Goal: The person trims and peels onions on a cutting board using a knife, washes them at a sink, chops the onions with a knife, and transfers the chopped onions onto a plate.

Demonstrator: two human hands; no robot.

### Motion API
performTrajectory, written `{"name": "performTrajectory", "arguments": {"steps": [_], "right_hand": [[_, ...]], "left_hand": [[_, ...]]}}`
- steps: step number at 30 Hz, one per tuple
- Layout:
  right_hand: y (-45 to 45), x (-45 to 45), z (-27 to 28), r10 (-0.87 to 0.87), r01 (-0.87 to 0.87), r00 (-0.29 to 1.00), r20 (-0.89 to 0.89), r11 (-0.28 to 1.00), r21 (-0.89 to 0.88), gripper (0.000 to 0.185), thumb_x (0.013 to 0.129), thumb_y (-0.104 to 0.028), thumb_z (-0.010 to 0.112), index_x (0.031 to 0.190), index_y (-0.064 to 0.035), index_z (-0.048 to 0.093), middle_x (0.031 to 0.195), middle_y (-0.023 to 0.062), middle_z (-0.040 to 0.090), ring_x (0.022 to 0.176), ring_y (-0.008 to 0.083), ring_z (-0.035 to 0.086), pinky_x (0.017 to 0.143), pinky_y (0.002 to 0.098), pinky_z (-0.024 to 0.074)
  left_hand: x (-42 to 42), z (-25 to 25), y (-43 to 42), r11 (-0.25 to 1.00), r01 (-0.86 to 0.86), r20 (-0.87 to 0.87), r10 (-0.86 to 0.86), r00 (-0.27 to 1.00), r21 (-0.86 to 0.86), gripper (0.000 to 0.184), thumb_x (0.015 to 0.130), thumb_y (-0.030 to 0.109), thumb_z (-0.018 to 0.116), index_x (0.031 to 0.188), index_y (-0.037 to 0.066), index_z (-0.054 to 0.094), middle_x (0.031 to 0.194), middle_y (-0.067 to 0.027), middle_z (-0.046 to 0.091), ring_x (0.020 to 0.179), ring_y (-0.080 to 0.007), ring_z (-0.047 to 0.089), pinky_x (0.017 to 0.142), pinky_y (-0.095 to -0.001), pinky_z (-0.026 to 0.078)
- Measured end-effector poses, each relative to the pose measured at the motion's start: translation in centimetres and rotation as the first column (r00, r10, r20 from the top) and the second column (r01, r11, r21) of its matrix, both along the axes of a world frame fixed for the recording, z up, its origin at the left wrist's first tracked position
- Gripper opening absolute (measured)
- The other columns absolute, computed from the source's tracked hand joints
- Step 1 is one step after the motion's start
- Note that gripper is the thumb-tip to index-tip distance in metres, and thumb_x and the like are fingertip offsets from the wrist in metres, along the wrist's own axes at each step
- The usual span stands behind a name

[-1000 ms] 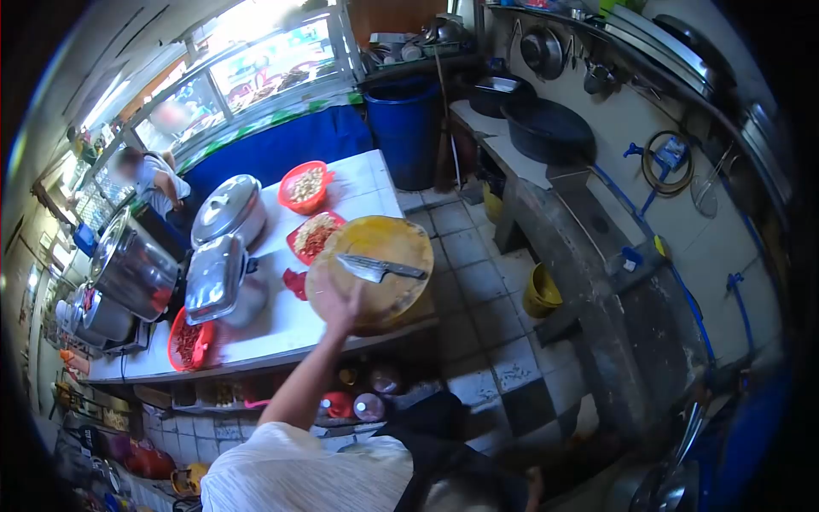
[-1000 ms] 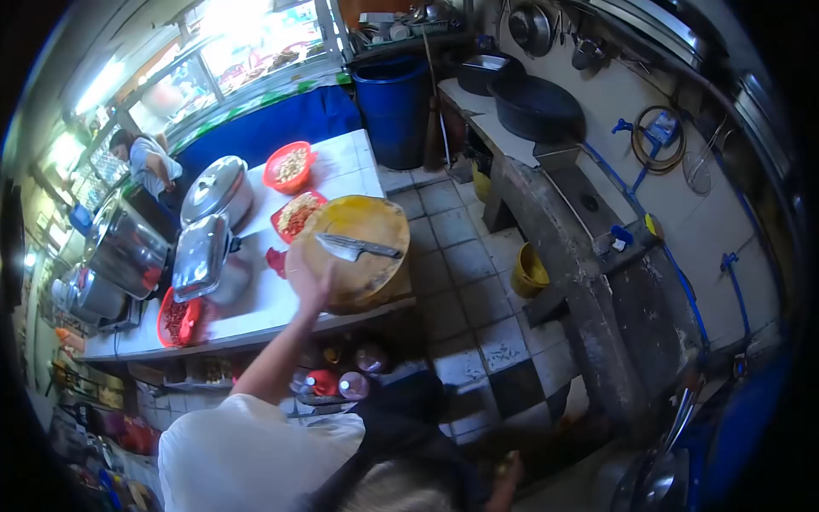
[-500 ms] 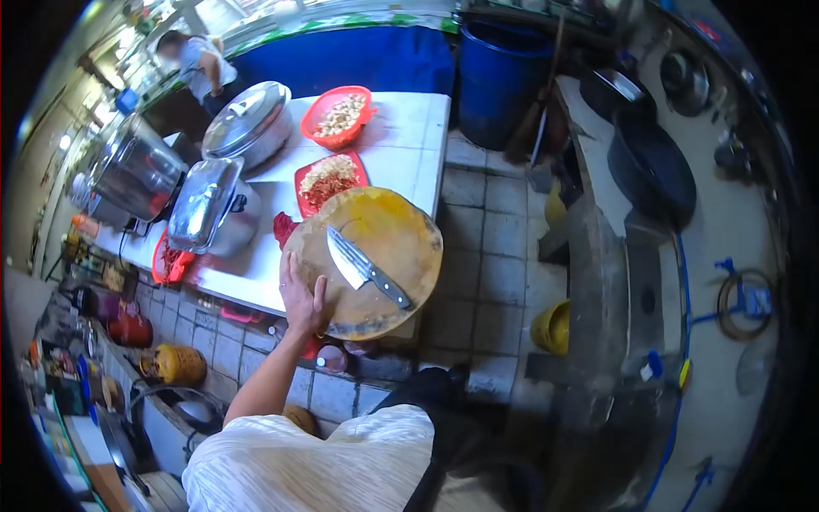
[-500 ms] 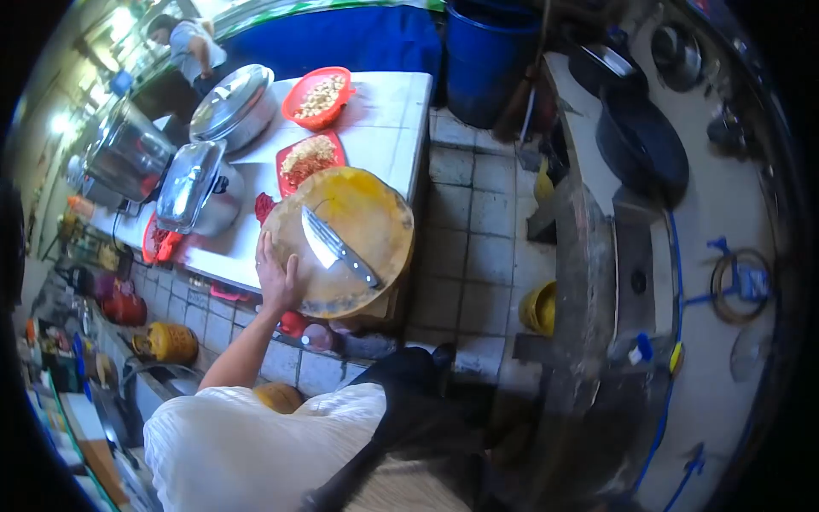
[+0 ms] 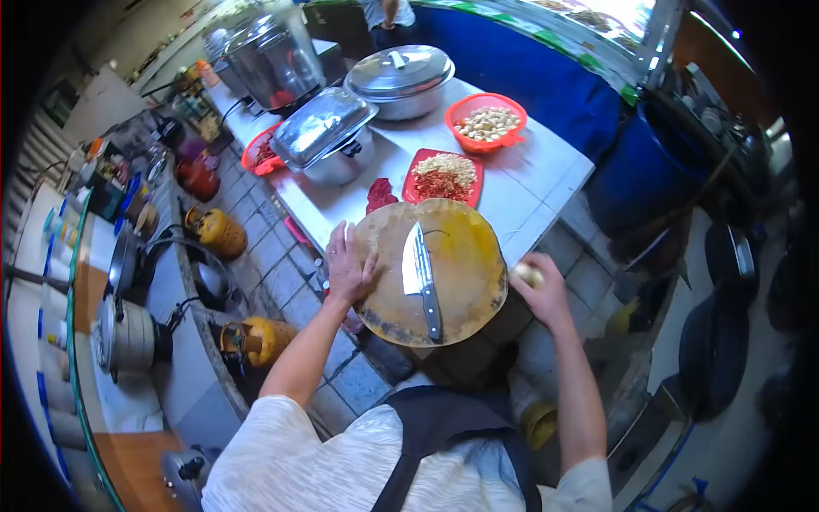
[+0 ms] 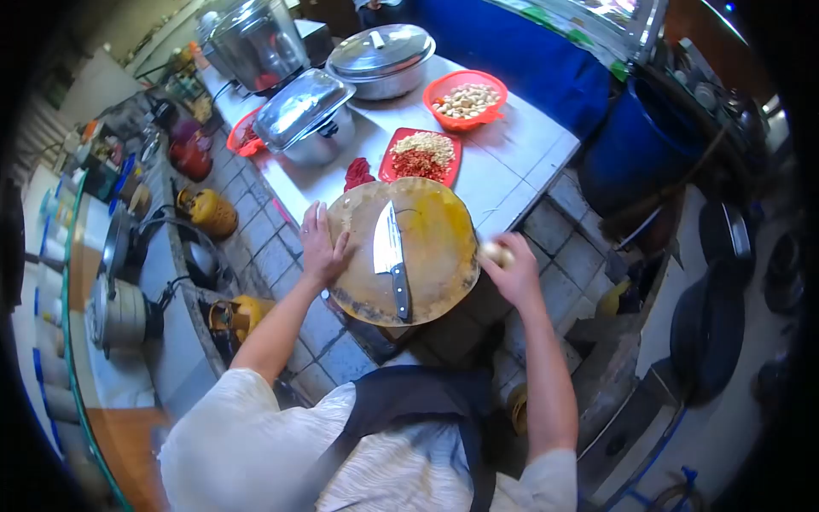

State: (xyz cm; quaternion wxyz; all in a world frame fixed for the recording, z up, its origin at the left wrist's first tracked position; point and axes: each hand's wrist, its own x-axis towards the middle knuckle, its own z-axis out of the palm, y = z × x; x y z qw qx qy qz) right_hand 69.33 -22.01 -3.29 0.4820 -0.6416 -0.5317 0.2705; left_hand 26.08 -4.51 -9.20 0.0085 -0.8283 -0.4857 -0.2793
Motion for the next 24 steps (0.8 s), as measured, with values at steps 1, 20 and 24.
{"name": "performTrajectory", "arguments": {"steps": [1,20,24], "right_hand": [[3.6,-1.1,1.8,0.129,-0.127,0.991,0.030,0.991,-0.039,0.041,0.088,-0.012,0.084,0.126,-0.0040,0.072,0.116,0.0097,0.072,0.101,0.0254,0.069,0.094,0.0354,0.0560],[23.2,-20.5,-4.5,0.603,-0.925,0.314,0.733,0.368,0.094,0.051,0.092,-0.035,0.078,0.140,-0.0186,0.069,0.133,0.0091,0.070,0.126,0.0345,0.066,0.109,0.0630,0.0509],[23.9,-19.8,-3.3,0.732,-0.949,0.234,0.640,0.314,-0.013,0.056,0.099,-0.040,0.072,0.152,-0.0218,0.066,0.145,0.0080,0.069,0.139,0.0331,0.061,0.118,0.0729,0.0396]], "left_hand": [[0.1,-0.4,-0.8,0.994,-0.102,0.027,0.101,0.994,0.030,0.084,0.104,0.044,0.068,0.167,-0.001,0.037,0.170,-0.0281,0.037,0.156,-0.0475,0.038,0.129,-0.0577,0.030],[20.3,5.6,-19.5,0.736,-0.519,-0.010,0.573,0.820,-0.434,0.056,0.084,0.018,0.077,0.135,0.002,0.059,0.125,-0.0233,0.062,0.102,-0.0448,0.063,0.089,-0.0514,0.054],[20.8,6.7,-23.2,0.642,-0.561,-0.113,0.600,0.792,-0.523,0.057,0.082,0.013,0.073,0.136,0.003,0.057,0.127,-0.0261,0.063,0.097,-0.0462,0.066,0.084,-0.0506,0.056]]}}
